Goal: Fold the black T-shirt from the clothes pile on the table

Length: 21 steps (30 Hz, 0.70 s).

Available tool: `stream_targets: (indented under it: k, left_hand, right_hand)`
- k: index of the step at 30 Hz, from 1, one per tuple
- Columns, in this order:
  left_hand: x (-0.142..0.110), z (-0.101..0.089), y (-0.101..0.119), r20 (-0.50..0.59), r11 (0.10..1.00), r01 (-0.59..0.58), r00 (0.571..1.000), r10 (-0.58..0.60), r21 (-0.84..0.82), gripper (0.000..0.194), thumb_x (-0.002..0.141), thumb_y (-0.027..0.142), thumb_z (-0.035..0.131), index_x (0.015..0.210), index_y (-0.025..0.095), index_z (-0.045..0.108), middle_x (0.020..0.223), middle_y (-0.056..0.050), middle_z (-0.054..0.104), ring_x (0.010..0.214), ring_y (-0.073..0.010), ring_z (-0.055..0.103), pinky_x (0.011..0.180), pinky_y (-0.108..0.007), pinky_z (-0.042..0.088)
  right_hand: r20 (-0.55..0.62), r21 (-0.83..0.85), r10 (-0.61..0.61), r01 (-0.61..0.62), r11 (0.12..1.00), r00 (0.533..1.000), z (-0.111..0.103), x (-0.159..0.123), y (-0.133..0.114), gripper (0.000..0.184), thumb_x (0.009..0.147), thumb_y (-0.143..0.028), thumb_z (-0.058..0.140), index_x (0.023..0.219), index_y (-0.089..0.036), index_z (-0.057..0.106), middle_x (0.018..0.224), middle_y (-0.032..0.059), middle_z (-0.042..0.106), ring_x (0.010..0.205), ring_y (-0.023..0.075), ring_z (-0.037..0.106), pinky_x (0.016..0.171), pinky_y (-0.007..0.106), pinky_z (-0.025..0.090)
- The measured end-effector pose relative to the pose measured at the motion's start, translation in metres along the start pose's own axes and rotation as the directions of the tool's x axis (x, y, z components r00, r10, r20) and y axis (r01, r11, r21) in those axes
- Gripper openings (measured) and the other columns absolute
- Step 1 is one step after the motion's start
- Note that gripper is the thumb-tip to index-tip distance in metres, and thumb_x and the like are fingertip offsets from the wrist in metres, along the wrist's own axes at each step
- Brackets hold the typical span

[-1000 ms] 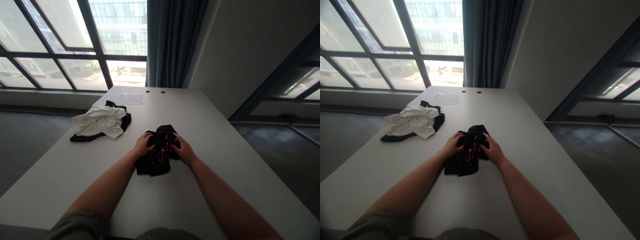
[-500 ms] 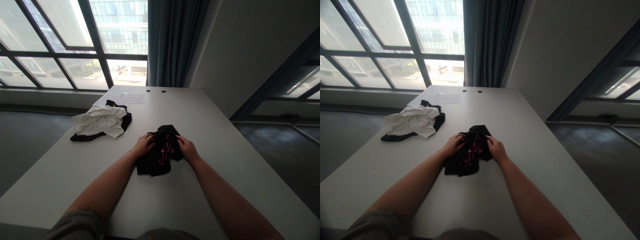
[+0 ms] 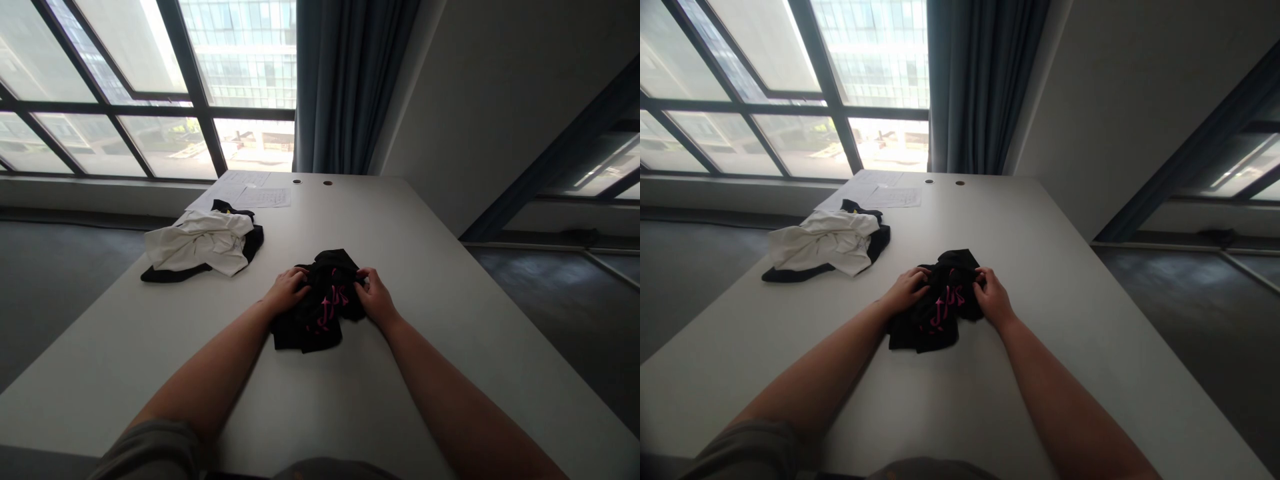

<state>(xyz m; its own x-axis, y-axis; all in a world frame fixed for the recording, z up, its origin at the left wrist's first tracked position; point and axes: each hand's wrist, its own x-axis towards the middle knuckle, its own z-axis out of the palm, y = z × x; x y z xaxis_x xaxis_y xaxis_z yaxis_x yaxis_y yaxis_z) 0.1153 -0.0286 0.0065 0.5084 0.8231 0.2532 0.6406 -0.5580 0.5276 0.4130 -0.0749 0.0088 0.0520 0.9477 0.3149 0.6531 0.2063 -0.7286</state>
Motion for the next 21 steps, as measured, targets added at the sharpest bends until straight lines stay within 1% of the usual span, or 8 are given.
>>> stream_targets:
  k: [2, 4, 6, 11, 13, 15, 17, 21]
  left_hand:
    - [0.0, 0.0001, -0.0005, -0.002, 1.0, -0.004, 1.0, 0.004, -0.006, 0.012, 0.093, 0.032, 0.062, 0.103, 0.025, 0.062, 0.138, -0.007, 0.063, 0.126, -0.0283, 0.059, 0.109, -0.051, 0.046]
    - [0.0002, 0.0003, -0.0008, -0.001, 1.0, -0.008, 1.0, 0.008, -0.012, 0.012, 0.092, 0.032, 0.062, 0.103, 0.026, 0.062, 0.137, -0.007, 0.063, 0.126, -0.0278, 0.059, 0.109, -0.05, 0.046]
    - [0.0004, 0.0004, -0.0011, -0.002, 1.0, -0.011, 1.0, 0.011, -0.014, 0.012, 0.092, 0.032, 0.062, 0.103, 0.026, 0.063, 0.137, -0.007, 0.063, 0.126, -0.0278, 0.059, 0.109, -0.05, 0.046]
    - [0.001, 0.0013, -0.0017, -0.011, 1.0, -0.008, 1.0, 0.007, -0.022, 0.013, 0.092, 0.032, 0.062, 0.103, 0.026, 0.063, 0.136, -0.007, 0.064, 0.126, -0.028, 0.06, 0.109, -0.051, 0.047]
    - [0.001, 0.0012, -0.0012, -0.012, 1.0, -0.009, 1.0, 0.009, -0.024, 0.012, 0.092, 0.032, 0.063, 0.102, 0.026, 0.064, 0.136, -0.007, 0.064, 0.126, -0.028, 0.06, 0.109, -0.051, 0.047]
    - [0.0008, 0.0005, -0.0004, -0.009, 1.0, -0.014, 1.0, 0.014, -0.024, 0.012, 0.092, 0.032, 0.063, 0.102, 0.026, 0.064, 0.137, -0.007, 0.064, 0.126, -0.0278, 0.059, 0.109, -0.051, 0.047]
    - [0.0006, -0.0005, 0.0003, -0.005, 1.0, -0.018, 1.0, 0.018, -0.022, 0.012, 0.092, 0.032, 0.062, 0.102, 0.026, 0.063, 0.137, -0.007, 0.063, 0.127, -0.0279, 0.059, 0.109, -0.051, 0.046]
    - [0.0006, -0.0012, -0.0003, 0.003, 1.0, -0.018, 1.0, 0.018, -0.014, 0.012, 0.093, 0.033, 0.061, 0.103, 0.026, 0.063, 0.137, -0.007, 0.063, 0.127, -0.0277, 0.059, 0.109, -0.051, 0.046]
  right_hand:
    - [-0.034, -0.001, -0.016, 0.016, 1.0, 0.999, 0.0002, 0.0002, -0.0002, 0.033, 0.09, -0.037, 0.058, 0.119, -0.024, 0.064, 0.117, 0.0084, 0.069, 0.081, 0.0212, 0.067, 0.081, 0.038, 0.057]
    - [-0.036, -0.01, -0.066, 0.066, 0.998, 0.997, 0.0002, 0.0012, 0.0003, 0.021, 0.09, -0.038, 0.058, 0.102, -0.024, 0.067, 0.13, 0.0111, 0.064, 0.1, 0.0254, 0.068, 0.09, 0.041, 0.056]
    - [-0.031, -0.015, -0.105, 0.105, 0.994, 0.994, 0.0002, 0.002, 0.001, 0.019, 0.09, -0.038, 0.058, 0.095, -0.024, 0.07, 0.143, 0.0117, 0.056, 0.118, 0.0288, 0.063, 0.1, 0.044, 0.053]
    - [-0.034, -0.007, -0.097, 0.097, 0.995, 0.995, 0.0006, 0.0018, 0.0023, 0.029, 0.091, -0.036, 0.058, 0.112, -0.024, 0.073, 0.162, 0.0098, 0.04, 0.133, 0.0297, 0.057, 0.11, 0.046, 0.048]
    - [-0.032, -0.005, -0.102, 0.101, 0.995, 0.994, 0.0005, 0.0023, 0.003, 0.03, 0.091, -0.037, 0.058, 0.114, -0.024, 0.073, 0.157, 0.0102, 0.046, 0.134, 0.0297, 0.056, 0.112, 0.046, 0.047]
    - [0.01, 0.001, -0.096, 0.096, 0.995, 0.995, 0.0, 0.0034, 0.0039, 0.03, 0.091, -0.037, 0.056, 0.112, -0.024, 0.073, 0.14, 0.0105, 0.063, 0.127, 0.0289, 0.062, 0.108, 0.045, 0.05]
    - [0.064, 0.012, -0.081, 0.081, 0.997, 0.995, -0.0007, 0.0046, 0.0049, 0.03, 0.092, -0.037, 0.054, 0.111, -0.024, 0.074, 0.121, 0.0087, 0.073, 0.114, 0.0273, 0.068, 0.103, 0.044, 0.053]
    - [0.08, 0.032, -0.092, 0.09, 0.995, 0.993, -0.0008, 0.0052, 0.0078, 0.032, 0.093, -0.038, 0.053, 0.111, -0.024, 0.075, 0.119, 0.0084, 0.076, 0.113, 0.0265, 0.069, 0.105, 0.044, 0.052]
